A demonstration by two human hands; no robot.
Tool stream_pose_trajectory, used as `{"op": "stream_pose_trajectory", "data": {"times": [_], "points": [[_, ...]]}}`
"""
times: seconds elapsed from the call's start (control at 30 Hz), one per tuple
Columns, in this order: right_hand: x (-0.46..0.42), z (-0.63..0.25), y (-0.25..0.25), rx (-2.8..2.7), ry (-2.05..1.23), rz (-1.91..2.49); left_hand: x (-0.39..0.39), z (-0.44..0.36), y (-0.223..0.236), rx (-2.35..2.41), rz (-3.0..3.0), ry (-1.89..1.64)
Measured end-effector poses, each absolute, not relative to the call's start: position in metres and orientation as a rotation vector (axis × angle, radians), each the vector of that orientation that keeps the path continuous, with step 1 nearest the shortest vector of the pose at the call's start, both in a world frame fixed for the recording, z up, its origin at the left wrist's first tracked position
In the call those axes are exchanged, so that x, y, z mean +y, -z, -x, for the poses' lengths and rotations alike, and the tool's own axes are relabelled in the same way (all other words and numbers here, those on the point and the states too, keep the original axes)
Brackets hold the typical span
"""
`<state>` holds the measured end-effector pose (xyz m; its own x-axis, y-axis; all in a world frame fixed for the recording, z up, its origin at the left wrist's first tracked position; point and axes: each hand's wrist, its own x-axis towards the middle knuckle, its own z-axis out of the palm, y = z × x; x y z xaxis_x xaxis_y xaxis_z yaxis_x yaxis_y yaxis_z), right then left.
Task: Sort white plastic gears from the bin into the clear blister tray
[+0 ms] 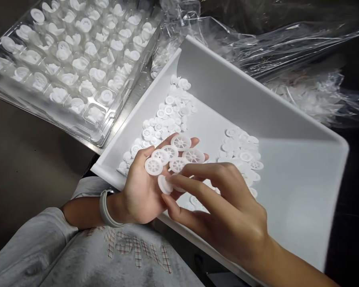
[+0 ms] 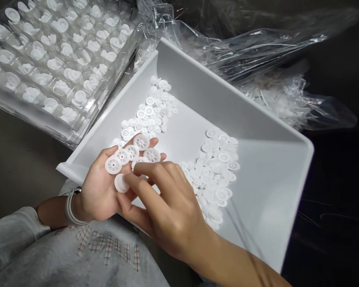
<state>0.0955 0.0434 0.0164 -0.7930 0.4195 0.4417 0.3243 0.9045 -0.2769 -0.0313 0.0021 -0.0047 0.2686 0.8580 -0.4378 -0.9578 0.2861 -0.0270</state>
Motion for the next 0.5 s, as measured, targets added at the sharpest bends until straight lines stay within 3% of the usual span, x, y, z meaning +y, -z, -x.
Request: {"op": "stream_pose_trajectory", "data": {"times": [0.5], "points": [[0.027,-0.096,0.003,-2.439,-0.279,0.707,0.003,0.026,0.007,0.332,0.271,-1.309]]}}
